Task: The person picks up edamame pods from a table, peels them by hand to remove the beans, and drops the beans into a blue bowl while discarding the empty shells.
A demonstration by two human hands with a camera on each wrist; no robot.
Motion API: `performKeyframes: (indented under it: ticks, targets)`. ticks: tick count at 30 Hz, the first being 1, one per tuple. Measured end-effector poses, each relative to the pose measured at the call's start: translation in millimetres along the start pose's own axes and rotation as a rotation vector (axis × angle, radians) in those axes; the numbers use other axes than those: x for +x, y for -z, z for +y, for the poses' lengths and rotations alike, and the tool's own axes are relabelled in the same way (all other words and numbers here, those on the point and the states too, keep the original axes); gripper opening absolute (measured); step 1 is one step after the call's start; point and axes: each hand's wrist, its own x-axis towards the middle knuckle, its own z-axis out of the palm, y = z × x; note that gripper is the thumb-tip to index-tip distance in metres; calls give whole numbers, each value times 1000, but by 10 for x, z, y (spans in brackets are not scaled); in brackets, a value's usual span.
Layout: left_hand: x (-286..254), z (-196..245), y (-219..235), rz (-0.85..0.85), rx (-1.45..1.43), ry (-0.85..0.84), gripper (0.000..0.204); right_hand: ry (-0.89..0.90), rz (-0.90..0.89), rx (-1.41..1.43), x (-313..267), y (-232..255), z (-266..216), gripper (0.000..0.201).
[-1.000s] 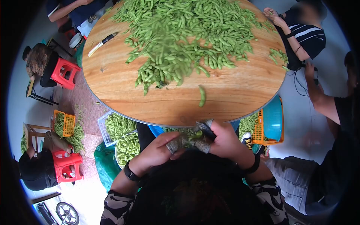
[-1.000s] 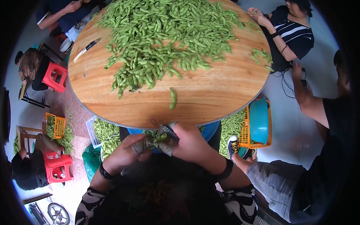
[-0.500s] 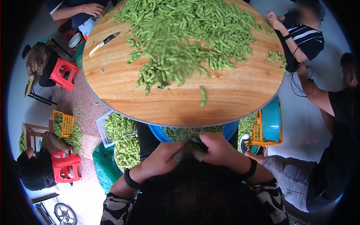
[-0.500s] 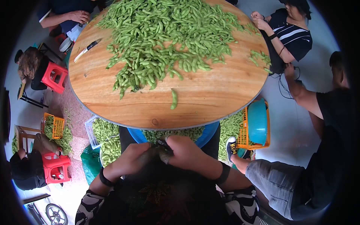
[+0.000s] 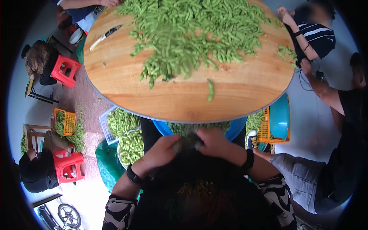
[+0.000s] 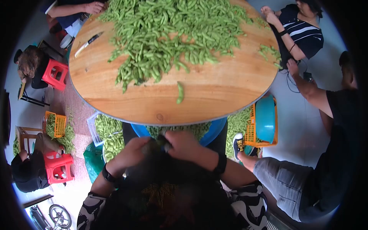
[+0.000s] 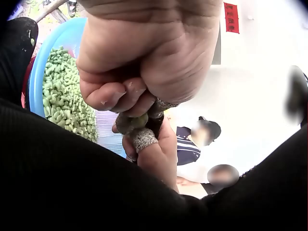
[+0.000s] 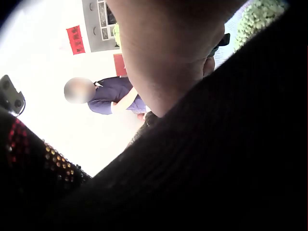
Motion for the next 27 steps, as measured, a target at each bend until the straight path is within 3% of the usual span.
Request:
performKeyframes:
  ticks: [2,3,5,7,12,13,15,16,18,19,21,25,27]
  targets:
    - [8,40,2,79,-16,61,13,18,53,429,54,-58,164,23]
    - [28,-29,-16,83,-22,70,13,17,43,434,76,-99,207,23]
    - [62,-205,-67,141,93,-110,12,35,58,619,97,-168,253,23]
    - [83,-170,-80,128,169,-98,12,-18,1,581,117,-104,223,26]
    - [121,-64,-101,82,356,-72,9,-127,-111,-35,141,-180,234,39]
    - [123,-70,-86,90,318,-62,9,-125,-113,-36,138,-195,273,39]
    - [109,-121,-65,97,277,-42,8,-30,16,192,99,-223,347,36]
    - [117,-192,-57,137,204,-69,7,-31,15,196,92,-210,358,36]
    - [130,-245,-69,179,131,-98,7,-98,-99,629,101,-147,363,35]
    - [133,-247,-93,172,134,-51,7,-98,-100,629,108,-164,361,35]
    - [139,-239,-123,165,135,-4,8,-118,-20,909,119,-214,349,36]
    - [178,-176,-128,150,177,-59,9,-112,2,865,91,-224,373,40]
    - [213,-181,-141,145,219,-84,10,-79,112,934,94,-284,372,36]
